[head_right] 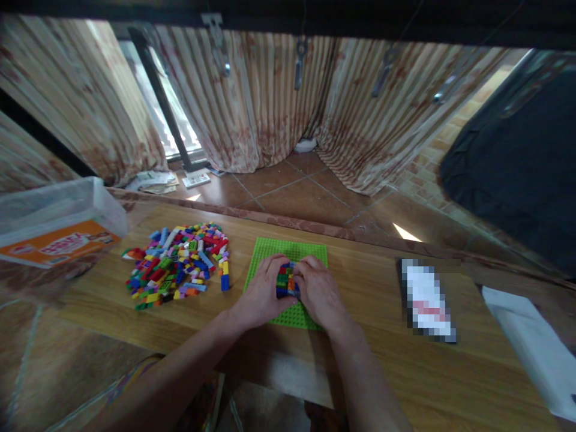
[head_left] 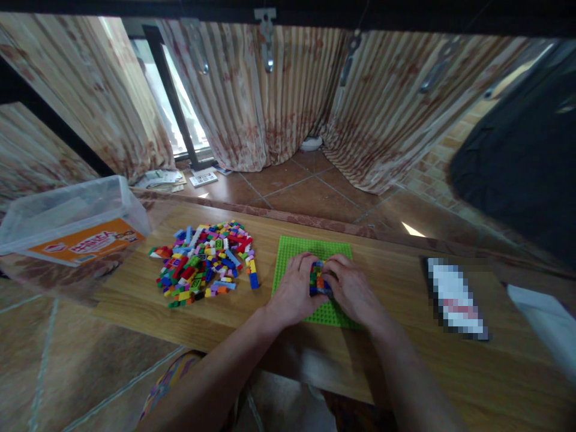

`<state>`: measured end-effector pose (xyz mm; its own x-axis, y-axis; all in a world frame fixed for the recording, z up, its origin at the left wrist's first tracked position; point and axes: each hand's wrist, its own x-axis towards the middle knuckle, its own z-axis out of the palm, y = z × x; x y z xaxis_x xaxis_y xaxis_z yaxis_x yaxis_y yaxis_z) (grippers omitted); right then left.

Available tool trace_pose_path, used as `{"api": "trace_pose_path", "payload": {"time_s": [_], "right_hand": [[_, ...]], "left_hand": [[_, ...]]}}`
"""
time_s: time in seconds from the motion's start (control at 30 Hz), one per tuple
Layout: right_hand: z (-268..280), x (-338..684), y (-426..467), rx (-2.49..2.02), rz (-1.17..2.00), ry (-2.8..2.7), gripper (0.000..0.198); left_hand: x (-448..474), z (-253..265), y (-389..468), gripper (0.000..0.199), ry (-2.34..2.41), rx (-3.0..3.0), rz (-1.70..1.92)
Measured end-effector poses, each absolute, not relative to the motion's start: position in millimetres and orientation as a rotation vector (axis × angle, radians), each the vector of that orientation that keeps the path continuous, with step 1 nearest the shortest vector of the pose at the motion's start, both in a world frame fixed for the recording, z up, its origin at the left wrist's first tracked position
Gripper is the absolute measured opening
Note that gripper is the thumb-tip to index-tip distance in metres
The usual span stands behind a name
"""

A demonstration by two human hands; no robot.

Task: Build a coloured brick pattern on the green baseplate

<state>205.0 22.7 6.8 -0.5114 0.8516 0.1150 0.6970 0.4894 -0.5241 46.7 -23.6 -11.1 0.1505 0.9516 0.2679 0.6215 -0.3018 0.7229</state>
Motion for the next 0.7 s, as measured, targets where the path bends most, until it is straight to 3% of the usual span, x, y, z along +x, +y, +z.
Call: {"api": "trace_pose_path", "payload": {"time_s": [0.27,0.37,0.7], "right_hand": [[3.9,210.9,27.6,-1.414,0.835,-2.041,0.005],[-0.4,216.4,31.3,-1.395,0.908,-1.968,0.011],[-1.3,208.5,31.5,-1.481,0.841,-1.918,0.006]], "left_hand": [[43.6,-11.1,-24.8,0.066,1.533,2.028,0.942],[42.3,-11.3,-25.8,0.064,1.544,2.045,0.920],[41.2,-7.9,-32.8,0.039,1.558,2.217,0.798]]}}
